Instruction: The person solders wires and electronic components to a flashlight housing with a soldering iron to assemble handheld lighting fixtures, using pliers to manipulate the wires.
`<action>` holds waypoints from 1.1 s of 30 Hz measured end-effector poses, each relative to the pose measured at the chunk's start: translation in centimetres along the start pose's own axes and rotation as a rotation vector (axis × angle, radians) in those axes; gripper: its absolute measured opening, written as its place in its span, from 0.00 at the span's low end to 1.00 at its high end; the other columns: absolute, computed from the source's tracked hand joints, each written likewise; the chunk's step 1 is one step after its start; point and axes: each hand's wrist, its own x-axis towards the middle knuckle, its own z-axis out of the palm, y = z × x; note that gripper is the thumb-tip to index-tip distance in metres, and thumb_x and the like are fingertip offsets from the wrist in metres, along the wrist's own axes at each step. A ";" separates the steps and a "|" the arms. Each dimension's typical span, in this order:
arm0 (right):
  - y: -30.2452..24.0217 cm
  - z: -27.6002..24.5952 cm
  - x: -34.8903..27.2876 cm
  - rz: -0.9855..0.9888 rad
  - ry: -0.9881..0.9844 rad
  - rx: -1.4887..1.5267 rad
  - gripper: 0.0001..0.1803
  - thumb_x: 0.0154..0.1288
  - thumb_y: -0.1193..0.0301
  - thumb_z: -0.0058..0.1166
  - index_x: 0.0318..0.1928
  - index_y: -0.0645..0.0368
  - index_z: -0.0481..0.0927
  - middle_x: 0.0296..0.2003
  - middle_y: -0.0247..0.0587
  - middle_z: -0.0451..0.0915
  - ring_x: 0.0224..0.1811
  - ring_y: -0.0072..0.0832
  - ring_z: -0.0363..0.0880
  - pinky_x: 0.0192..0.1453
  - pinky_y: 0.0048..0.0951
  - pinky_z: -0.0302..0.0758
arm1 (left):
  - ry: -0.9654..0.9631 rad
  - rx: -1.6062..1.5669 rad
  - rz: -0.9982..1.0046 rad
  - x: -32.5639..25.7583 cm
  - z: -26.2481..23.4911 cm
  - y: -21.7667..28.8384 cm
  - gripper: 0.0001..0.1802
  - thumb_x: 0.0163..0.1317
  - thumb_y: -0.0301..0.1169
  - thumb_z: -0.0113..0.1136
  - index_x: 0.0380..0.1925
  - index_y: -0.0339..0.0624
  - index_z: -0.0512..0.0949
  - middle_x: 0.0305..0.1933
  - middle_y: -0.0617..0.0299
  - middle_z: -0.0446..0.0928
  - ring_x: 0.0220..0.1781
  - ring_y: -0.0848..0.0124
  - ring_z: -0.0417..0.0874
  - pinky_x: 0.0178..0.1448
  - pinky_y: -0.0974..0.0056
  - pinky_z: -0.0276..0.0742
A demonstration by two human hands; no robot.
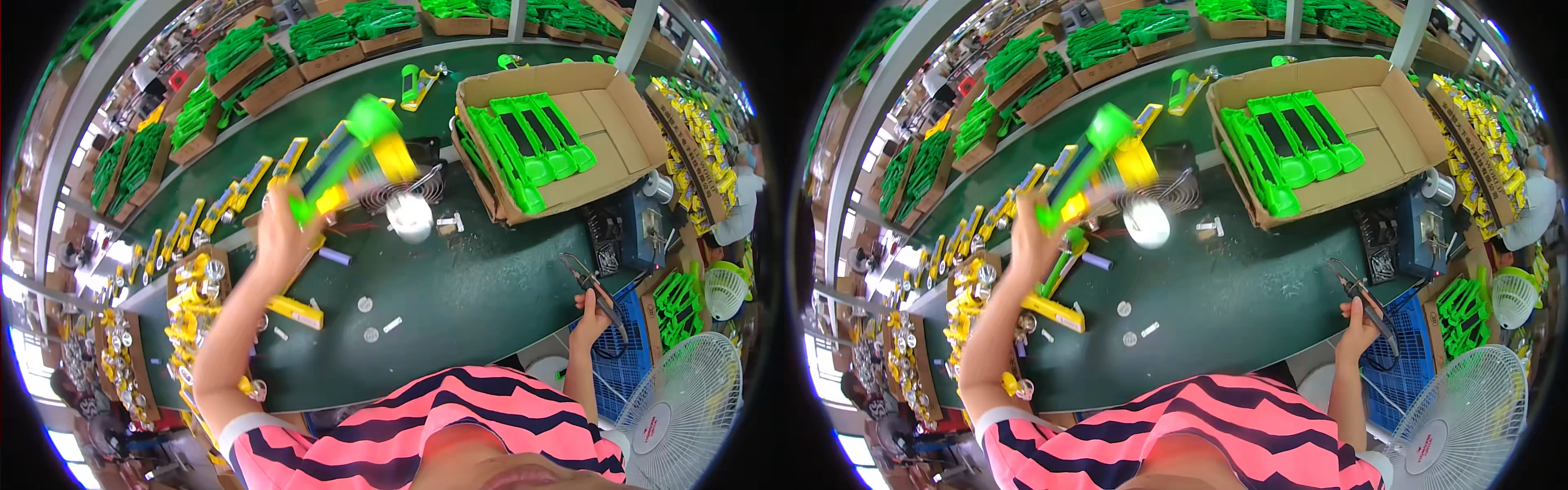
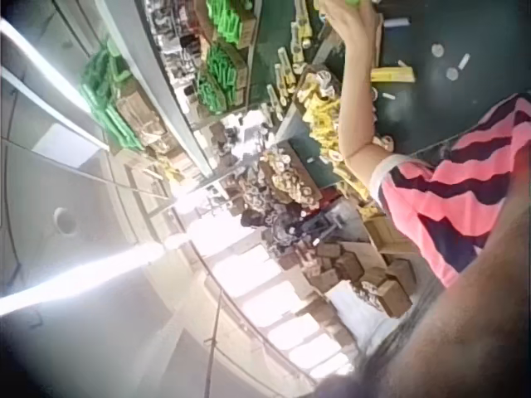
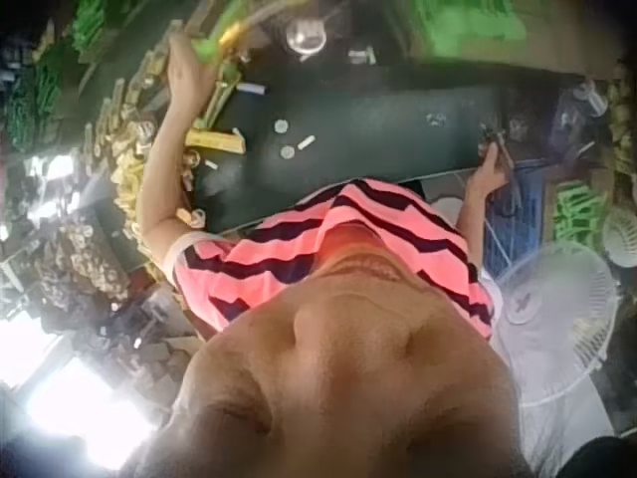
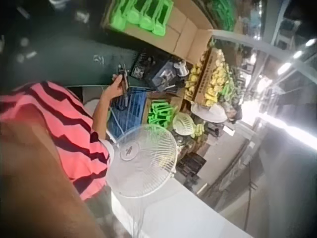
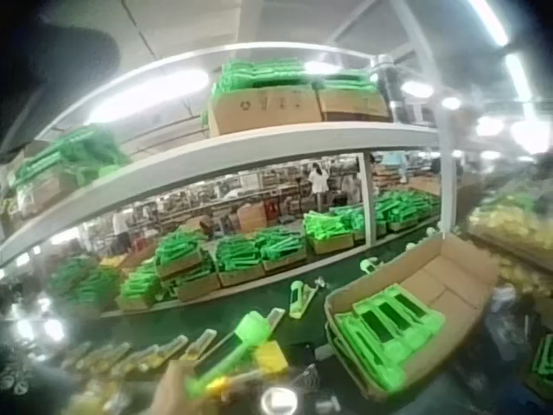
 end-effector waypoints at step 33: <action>-9.3 14.1 20.2 -0.487 -0.668 -0.735 0.45 0.44 0.74 0.63 0.60 0.59 0.49 0.52 0.50 0.70 0.57 0.40 0.67 0.60 0.35 0.62 | -0.199 0.356 -0.235 14.6 19.3 -10.1 0.36 0.41 0.26 0.64 0.53 0.53 0.63 0.46 0.45 0.65 0.49 0.49 0.72 0.47 0.51 0.74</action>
